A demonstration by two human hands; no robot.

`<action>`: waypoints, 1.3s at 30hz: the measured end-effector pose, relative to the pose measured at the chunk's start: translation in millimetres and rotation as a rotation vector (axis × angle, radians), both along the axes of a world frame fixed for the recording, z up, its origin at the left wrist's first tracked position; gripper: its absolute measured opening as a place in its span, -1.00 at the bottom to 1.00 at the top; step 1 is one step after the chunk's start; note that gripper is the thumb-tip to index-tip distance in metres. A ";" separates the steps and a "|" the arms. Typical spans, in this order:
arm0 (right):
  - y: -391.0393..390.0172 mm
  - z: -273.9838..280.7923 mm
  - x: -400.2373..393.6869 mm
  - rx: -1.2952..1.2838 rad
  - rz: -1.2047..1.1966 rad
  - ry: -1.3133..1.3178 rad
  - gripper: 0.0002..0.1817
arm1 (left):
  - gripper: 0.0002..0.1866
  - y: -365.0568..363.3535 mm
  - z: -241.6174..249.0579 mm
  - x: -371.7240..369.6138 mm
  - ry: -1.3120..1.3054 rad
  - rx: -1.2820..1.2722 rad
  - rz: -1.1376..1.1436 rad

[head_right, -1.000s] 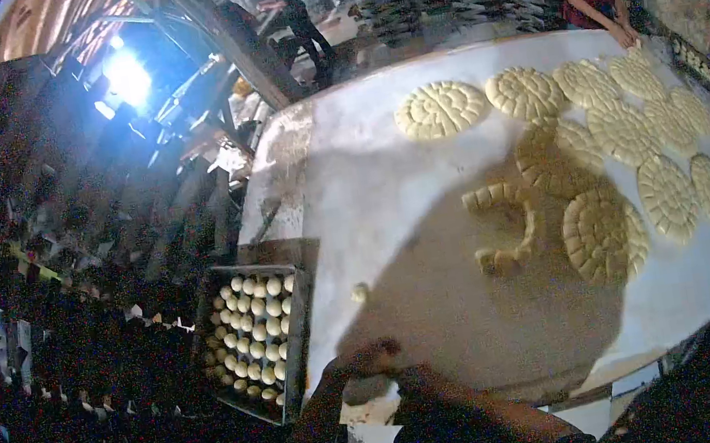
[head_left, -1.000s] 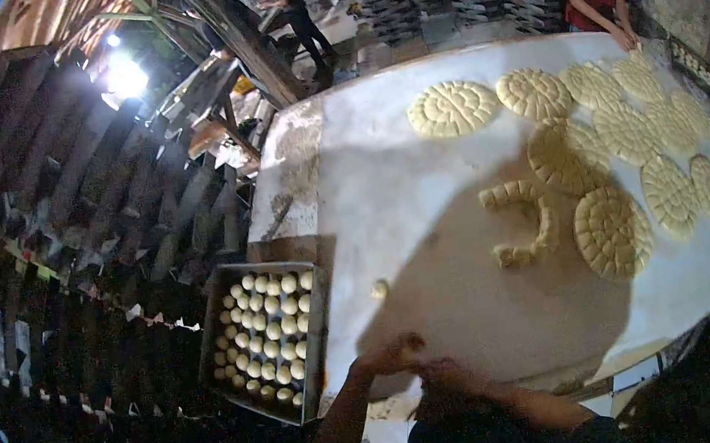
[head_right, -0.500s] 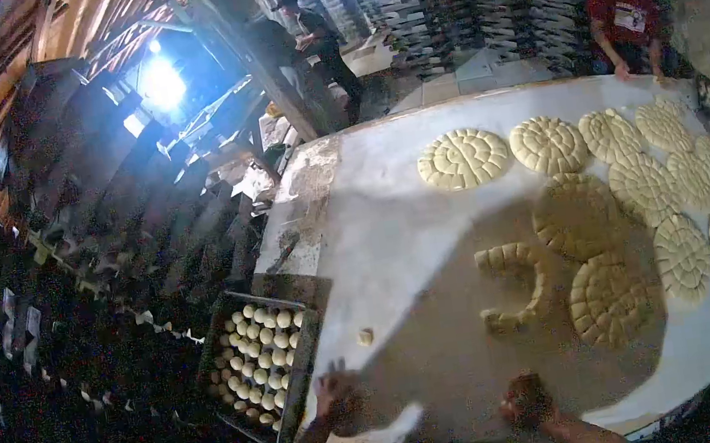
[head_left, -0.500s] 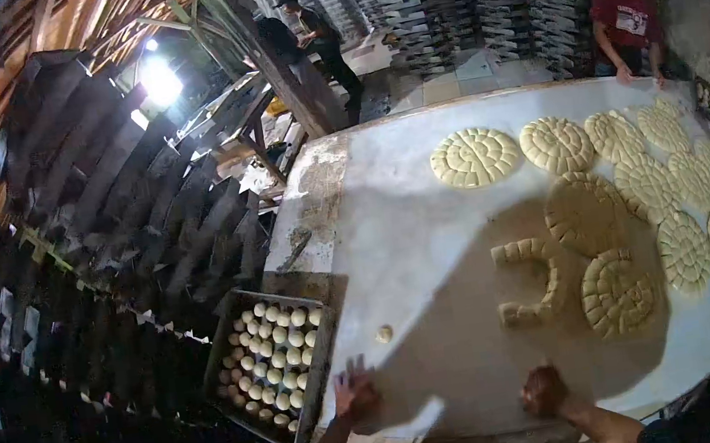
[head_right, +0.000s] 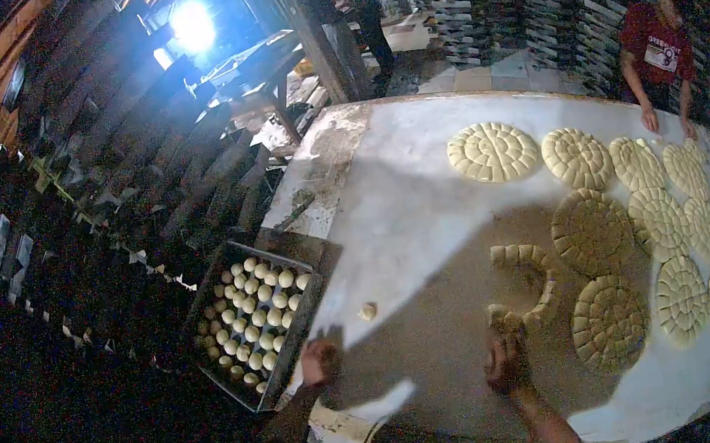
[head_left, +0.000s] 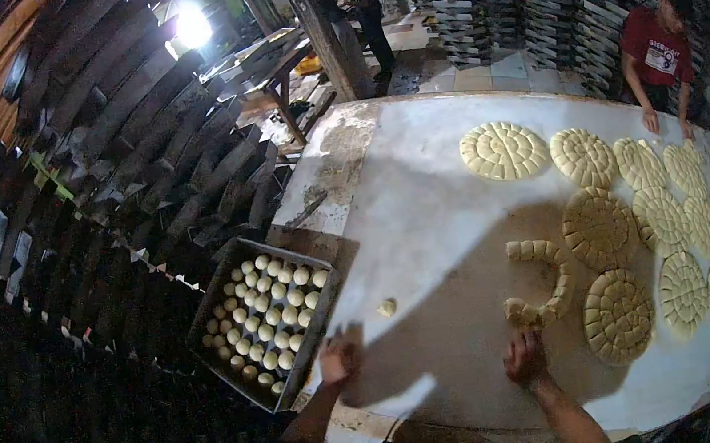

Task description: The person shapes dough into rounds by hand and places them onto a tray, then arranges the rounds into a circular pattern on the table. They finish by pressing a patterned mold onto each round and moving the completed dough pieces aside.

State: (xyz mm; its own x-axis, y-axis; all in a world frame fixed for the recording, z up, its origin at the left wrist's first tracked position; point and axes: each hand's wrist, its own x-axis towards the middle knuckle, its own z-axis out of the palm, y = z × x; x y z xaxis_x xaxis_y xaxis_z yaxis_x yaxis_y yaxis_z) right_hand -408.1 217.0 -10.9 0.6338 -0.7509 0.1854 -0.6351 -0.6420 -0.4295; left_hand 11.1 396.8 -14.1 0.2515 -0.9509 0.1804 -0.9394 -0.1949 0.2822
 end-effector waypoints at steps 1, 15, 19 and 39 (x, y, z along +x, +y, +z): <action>-8.6 -3.0 18.4 -0.109 -0.075 -0.115 -0.74 | -0.83 -25.8 -40.6 13.3 0.246 -0.155 0.085; -22.9 -39.5 42.6 -0.397 -0.289 -0.014 -0.73 | -0.79 -22.5 -15.4 27.4 0.076 -0.300 -0.049; 14.4 -35.5 93.0 -0.084 -0.526 -0.198 -0.69 | -0.83 -59.1 -61.8 -26.7 0.931 -0.402 -0.102; 93.1 107.3 298.2 0.804 -0.283 -0.340 -0.67 | -0.55 -97.2 51.6 435.0 0.187 0.259 0.158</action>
State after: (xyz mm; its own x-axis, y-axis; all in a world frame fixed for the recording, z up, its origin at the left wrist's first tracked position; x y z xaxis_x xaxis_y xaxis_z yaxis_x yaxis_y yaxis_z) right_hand -109.9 310.1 96.4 0.4133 -0.8535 -0.3174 -0.4808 0.0915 -0.8720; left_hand 446.1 299.6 37.5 0.4053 -0.9057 -0.1245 -0.8286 -0.4215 0.3684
